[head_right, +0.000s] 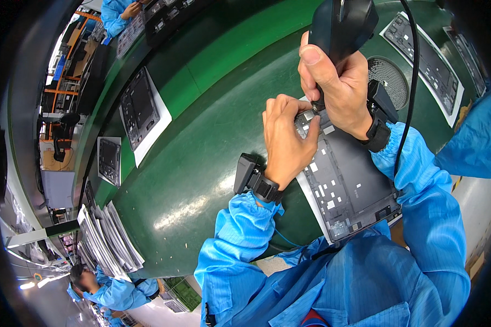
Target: The recorder uses an electric screwdriver to fasten components onto a flat electronic board or housing.
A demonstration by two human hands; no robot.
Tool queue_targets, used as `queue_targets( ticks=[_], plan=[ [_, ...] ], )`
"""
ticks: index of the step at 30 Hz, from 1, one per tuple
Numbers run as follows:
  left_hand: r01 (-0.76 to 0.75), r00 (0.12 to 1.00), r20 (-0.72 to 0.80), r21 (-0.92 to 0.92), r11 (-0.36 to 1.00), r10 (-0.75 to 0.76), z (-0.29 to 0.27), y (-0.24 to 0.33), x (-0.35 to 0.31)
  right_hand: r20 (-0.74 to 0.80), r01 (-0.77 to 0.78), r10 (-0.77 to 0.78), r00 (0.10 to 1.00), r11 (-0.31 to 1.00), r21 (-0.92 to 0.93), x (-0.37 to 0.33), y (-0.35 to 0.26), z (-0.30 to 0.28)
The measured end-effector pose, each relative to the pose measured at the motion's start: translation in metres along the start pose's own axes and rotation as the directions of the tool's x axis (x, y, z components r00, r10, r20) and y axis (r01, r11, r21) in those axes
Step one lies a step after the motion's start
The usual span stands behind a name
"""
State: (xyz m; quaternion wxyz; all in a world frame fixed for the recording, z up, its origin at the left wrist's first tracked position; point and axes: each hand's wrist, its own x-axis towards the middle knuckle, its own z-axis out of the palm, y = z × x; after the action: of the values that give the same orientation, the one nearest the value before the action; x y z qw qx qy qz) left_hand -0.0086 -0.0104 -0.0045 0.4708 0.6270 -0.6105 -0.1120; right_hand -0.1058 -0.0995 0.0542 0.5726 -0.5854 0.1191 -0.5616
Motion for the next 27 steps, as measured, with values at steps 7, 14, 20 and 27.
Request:
queue_targets(
  ticks=[7,14,20,27],
  plan=[
    [-0.015,1.000,-0.021,0.016,1.000,0.015,0.000,-0.001,0.000,0.027,-0.005,0.007,1.000,0.994,-0.107,-0.004,0.001,-0.003],
    [-0.016,1.000,-0.023,0.004,1.000,0.016,0.001,0.000,-0.001,0.072,0.016,-0.009,0.997,0.994,-0.103,-0.006,0.004,-0.005],
    [-0.016,1.000,-0.024,0.009,1.000,0.017,0.001,-0.002,-0.001,0.084,0.024,-0.015,0.996,0.995,-0.098,-0.004,0.005,-0.003],
    [-0.039,0.999,-0.010,0.005,0.999,0.039,0.003,0.001,0.004,0.068,0.024,-0.019,0.998,0.997,-0.074,-0.002,0.000,-0.006]
  ],
)
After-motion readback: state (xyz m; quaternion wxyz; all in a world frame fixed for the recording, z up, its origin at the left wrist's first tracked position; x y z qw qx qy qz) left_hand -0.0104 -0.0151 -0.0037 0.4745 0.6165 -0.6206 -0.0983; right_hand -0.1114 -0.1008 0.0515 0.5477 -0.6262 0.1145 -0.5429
